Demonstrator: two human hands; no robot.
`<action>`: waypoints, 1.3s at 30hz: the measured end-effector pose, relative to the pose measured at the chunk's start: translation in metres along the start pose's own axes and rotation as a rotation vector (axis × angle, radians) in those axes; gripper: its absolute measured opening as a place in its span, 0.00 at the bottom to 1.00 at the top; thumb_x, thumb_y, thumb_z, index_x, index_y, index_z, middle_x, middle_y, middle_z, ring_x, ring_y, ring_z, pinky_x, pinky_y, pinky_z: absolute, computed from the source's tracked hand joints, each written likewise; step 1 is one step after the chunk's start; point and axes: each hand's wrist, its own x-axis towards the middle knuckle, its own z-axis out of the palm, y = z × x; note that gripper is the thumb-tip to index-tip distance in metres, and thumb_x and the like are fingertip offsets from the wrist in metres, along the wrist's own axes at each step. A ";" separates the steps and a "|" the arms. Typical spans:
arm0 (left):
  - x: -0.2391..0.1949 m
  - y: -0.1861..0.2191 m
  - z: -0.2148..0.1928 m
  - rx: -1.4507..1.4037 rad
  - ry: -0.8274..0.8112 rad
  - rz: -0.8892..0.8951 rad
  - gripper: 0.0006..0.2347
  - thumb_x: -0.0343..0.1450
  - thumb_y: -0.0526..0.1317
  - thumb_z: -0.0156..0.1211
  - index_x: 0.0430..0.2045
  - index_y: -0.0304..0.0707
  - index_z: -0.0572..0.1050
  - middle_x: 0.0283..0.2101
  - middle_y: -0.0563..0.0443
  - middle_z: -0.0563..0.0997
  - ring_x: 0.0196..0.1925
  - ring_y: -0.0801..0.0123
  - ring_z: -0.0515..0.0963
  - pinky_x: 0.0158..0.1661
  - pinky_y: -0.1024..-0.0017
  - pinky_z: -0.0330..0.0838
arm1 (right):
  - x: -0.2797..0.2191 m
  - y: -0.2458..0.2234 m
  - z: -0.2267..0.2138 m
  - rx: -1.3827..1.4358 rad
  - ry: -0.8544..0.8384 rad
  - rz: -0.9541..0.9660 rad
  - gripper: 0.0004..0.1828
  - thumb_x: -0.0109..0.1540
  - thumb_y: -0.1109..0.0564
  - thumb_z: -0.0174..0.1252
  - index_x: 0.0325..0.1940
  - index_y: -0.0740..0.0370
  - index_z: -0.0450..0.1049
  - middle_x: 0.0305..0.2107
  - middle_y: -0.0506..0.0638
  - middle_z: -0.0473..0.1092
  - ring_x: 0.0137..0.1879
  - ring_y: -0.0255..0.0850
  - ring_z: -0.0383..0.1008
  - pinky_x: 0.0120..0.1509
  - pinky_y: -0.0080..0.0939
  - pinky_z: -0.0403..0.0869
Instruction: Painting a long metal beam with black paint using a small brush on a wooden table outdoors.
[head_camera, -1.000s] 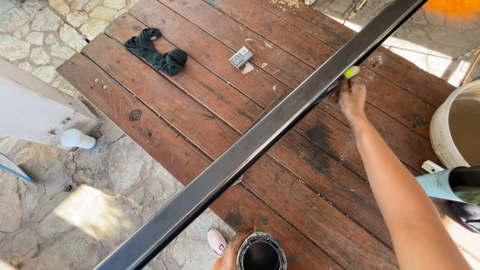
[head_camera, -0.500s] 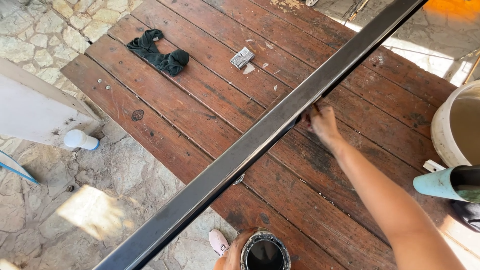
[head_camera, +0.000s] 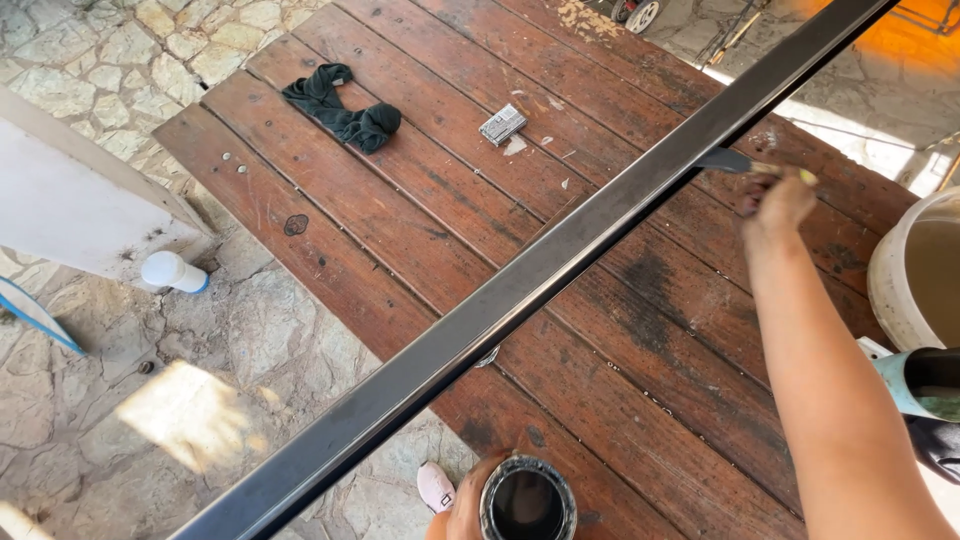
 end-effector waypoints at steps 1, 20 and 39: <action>0.003 -0.003 0.002 0.000 0.004 -0.004 0.19 0.63 0.54 0.72 0.47 0.53 0.85 0.49 0.63 0.89 0.56 0.75 0.87 0.57 0.72 0.76 | 0.008 0.001 -0.011 -0.002 -0.004 0.002 0.18 0.73 0.56 0.39 0.42 0.56 0.77 0.24 0.42 0.74 0.21 0.26 0.70 0.19 0.25 0.58; 0.022 -0.015 -0.024 -0.145 -0.064 0.639 0.45 0.45 0.44 0.86 0.58 0.36 0.68 0.57 0.44 0.75 0.59 0.54 0.74 0.58 0.57 0.69 | -0.339 0.017 -0.142 -0.350 -1.038 -1.135 0.10 0.67 0.59 0.51 0.43 0.71 0.72 0.29 0.56 0.79 0.19 0.31 0.80 0.18 0.22 0.78; 0.035 -0.039 -0.077 -0.157 -0.057 0.735 0.46 0.44 0.44 0.86 0.58 0.33 0.68 0.58 0.44 0.75 0.61 0.54 0.73 0.61 0.59 0.66 | -0.412 0.013 -0.080 -0.801 -1.067 -1.310 0.15 0.66 0.54 0.52 0.26 0.61 0.72 0.32 0.51 0.80 0.10 0.27 0.62 0.14 0.30 0.64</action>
